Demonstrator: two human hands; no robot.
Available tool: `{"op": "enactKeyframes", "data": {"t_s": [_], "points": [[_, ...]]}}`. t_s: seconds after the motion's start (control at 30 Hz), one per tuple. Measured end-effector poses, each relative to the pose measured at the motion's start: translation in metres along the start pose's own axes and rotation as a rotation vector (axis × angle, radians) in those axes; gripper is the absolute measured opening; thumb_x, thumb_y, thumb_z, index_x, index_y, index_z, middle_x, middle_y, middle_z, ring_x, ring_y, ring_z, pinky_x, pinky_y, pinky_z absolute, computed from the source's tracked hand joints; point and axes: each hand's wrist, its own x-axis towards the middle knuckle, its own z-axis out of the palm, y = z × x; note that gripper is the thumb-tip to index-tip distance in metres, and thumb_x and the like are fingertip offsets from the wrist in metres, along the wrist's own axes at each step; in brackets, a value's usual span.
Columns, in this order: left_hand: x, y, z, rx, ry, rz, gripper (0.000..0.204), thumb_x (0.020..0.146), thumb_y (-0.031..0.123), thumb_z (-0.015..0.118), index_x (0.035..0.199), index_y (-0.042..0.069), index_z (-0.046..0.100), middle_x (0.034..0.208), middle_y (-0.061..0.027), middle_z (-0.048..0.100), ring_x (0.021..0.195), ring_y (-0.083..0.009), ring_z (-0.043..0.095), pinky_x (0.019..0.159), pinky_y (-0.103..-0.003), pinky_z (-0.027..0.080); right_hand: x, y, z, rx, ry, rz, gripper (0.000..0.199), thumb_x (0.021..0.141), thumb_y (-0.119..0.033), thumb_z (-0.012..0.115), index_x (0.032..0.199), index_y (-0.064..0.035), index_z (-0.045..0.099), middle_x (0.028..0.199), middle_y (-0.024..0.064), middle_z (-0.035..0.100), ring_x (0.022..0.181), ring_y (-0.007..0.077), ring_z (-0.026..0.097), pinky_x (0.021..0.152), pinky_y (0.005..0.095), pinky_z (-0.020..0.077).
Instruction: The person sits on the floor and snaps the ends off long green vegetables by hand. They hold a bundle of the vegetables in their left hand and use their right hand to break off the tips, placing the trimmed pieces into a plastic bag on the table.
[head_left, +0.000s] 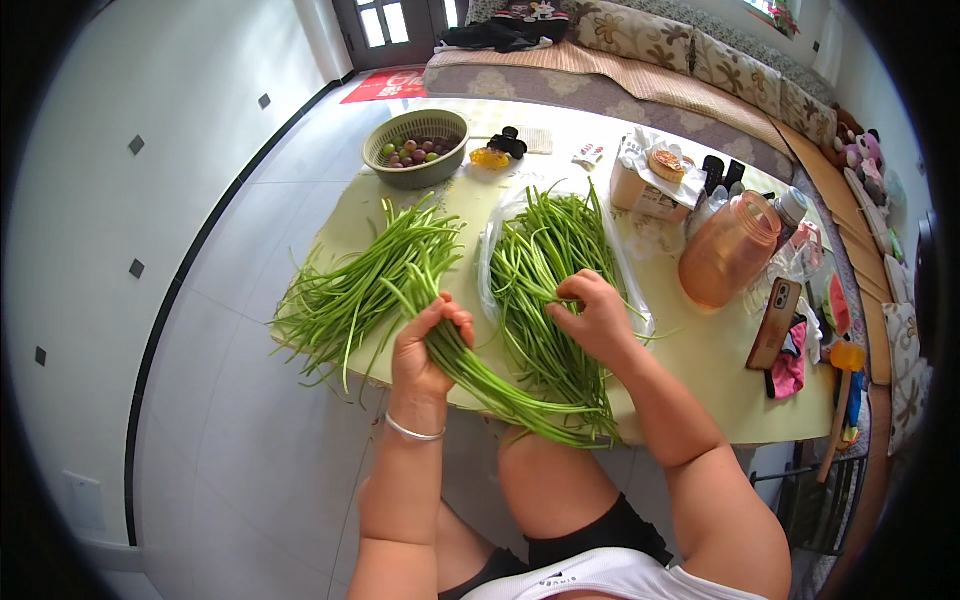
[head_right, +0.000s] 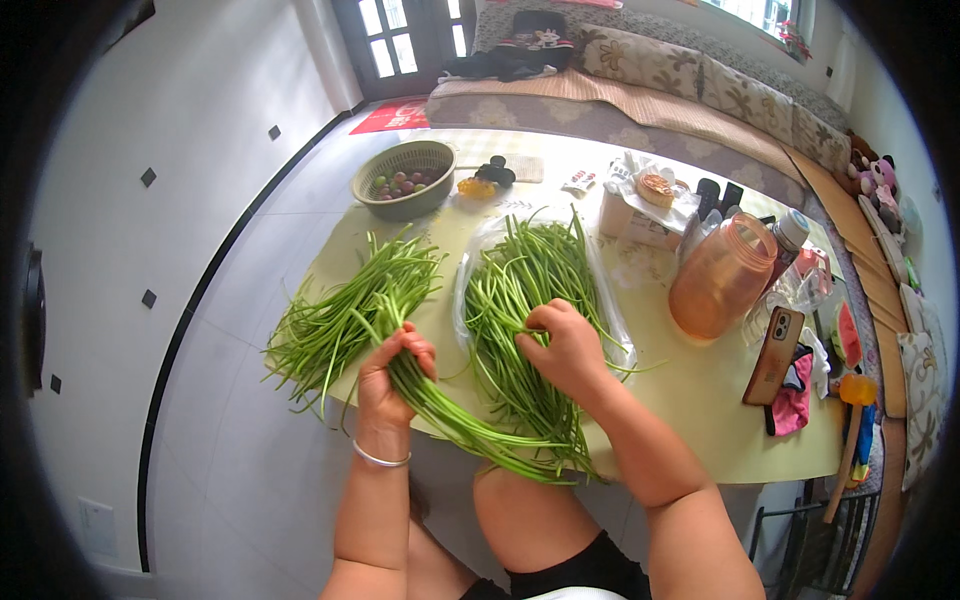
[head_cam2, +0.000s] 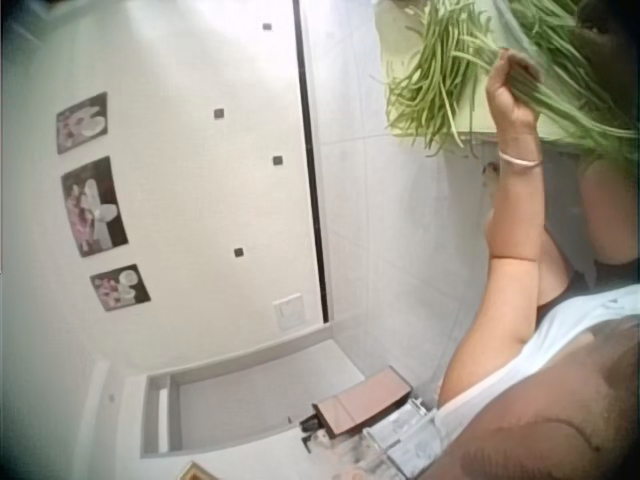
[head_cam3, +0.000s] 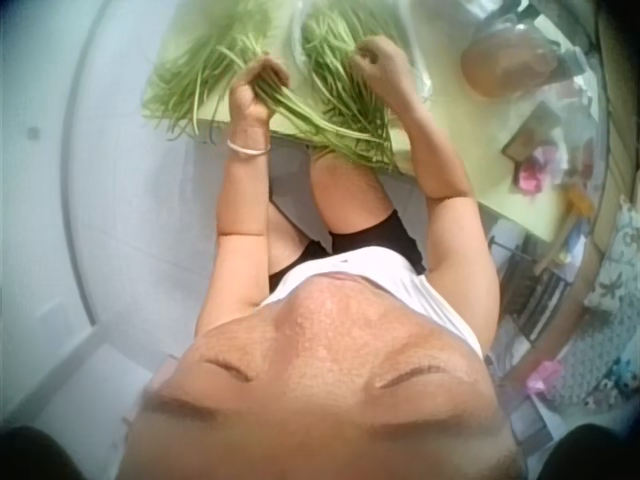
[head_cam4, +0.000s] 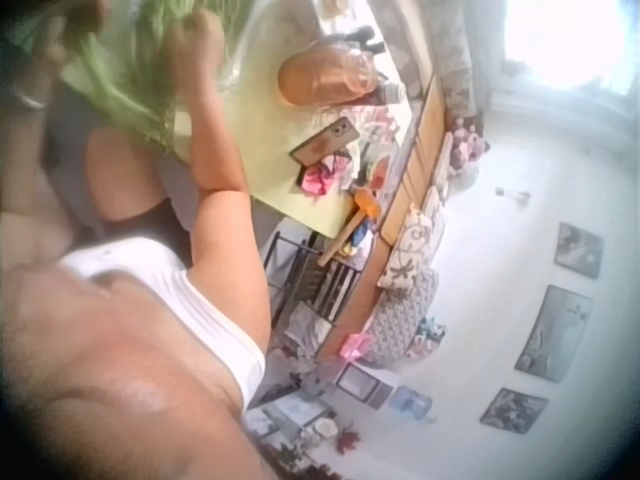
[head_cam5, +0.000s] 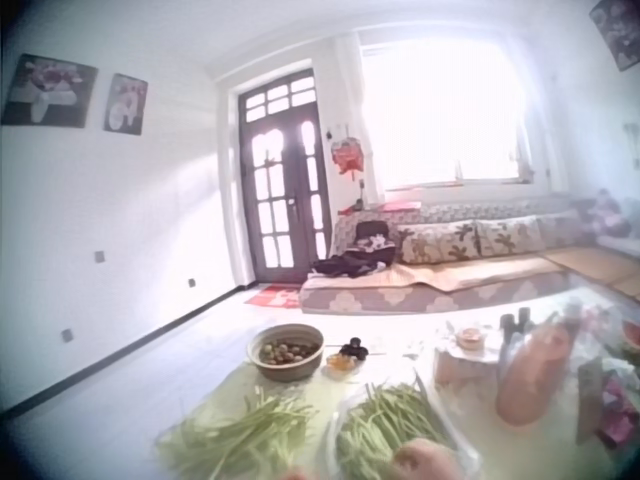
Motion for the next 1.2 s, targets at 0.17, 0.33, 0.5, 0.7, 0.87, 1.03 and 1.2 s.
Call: {"op": "enactKeyframes", "data": {"t_s": [0.17,0.33,0.5,0.7,0.87,1.03,1.2], "points": [[0.012,-0.014,-0.016,0.121,0.184,-0.027,0.011,0.088,0.003,0.059,0.096,0.001,0.067,0.107,-0.0182,0.068,0.098,-0.0324,0.067,0.088,-0.047,0.055,0.002,-0.004,-0.011,0.390,-0.042,0.279,0.017,0.088,-0.013,0.065,0.091,0.0032,0.060,0.069,0.0090,0.060,0.056,0.0130,0.060,0.053,0.0283,0.0447],[0.017,-0.022,-0.020,0.134,0.184,-0.060,0.012,0.089,0.002,0.057,0.098,-0.001,0.064,0.110,-0.0225,0.066,0.103,-0.0356,0.064,0.090,-0.047,0.055,-0.004,-0.020,-0.021,0.258,0.027,0.170,0.013,0.091,-0.011,0.060,0.088,0.0018,0.058,0.061,0.0068,0.058,0.051,0.0111,0.057,0.048,0.0269,0.0421],[0.020,-0.028,-0.014,0.144,0.152,-0.058,0.011,0.091,0.002,0.055,0.101,-0.002,0.056,0.117,-0.0278,0.060,0.111,-0.0381,0.060,0.095,-0.048,0.052,-0.011,-0.032,-0.023,0.334,-0.035,0.130,0.016,0.093,-0.011,0.059,0.082,-0.0003,0.054,0.059,0.0057,0.055,0.049,0.0098,0.054,0.047,0.0285,0.0413],[0.026,-0.029,-0.020,0.096,0.128,-0.071,0.031,0.094,0.006,0.051,0.120,-0.011,0.049,0.123,-0.0256,0.057,0.113,-0.0361,0.059,0.096,-0.046,0.052,-0.017,-0.040,-0.019,0.014,-0.374,-0.250,0.017,0.086,-0.020,0.064,0.083,-0.0063,0.054,0.063,0.0167,0.057,0.057,0.0387,0.056,0.053,0.0442,0.0459],[0.025,-0.025,-0.029,0.054,-0.025,-0.072,0.043,0.092,0.006,0.053,0.127,-0.016,0.043,0.127,-0.0280,0.054,0.114,-0.0329,0.059,0.098,-0.045,0.050,-0.019,-0.044,-0.014,-0.097,-0.616,-0.343,0.021,0.086,-0.025,0.061,0.083,-0.0063,0.053,0.061,0.0164,0.056,0.058,0.0388,0.057,0.054,0.0483,0.0445],[0.023,-0.024,-0.029,0.071,0.047,-0.090,0.038,0.090,0.004,0.056,0.121,-0.015,0.047,0.100,-0.0169,0.061,0.083,-0.0209,0.061,0.077,-0.033,0.054,-0.016,-0.040,-0.016,0.030,-0.643,-0.294,0.023,0.087,-0.028,0.063,0.084,-0.0058,0.059,0.060,0.0150,0.056,0.056,0.0343,0.056,0.054,0.0430,0.0451],[0.015,-0.026,-0.017,0.105,0.018,-0.067,0.020,0.089,0.002,0.057,0.107,-0.005,0.055,0.095,-0.0157,0.062,0.071,-0.0144,0.051,0.064,-0.030,0.046,-0.004,-0.019,-0.008,0.521,-0.365,0.144,0.023,0.094,-0.024,0.060,0.092,-0.0016,0.063,0.071,0.0031,0.062,0.064,0.0086,0.056,0.057,0.0255,0.0445]]}}
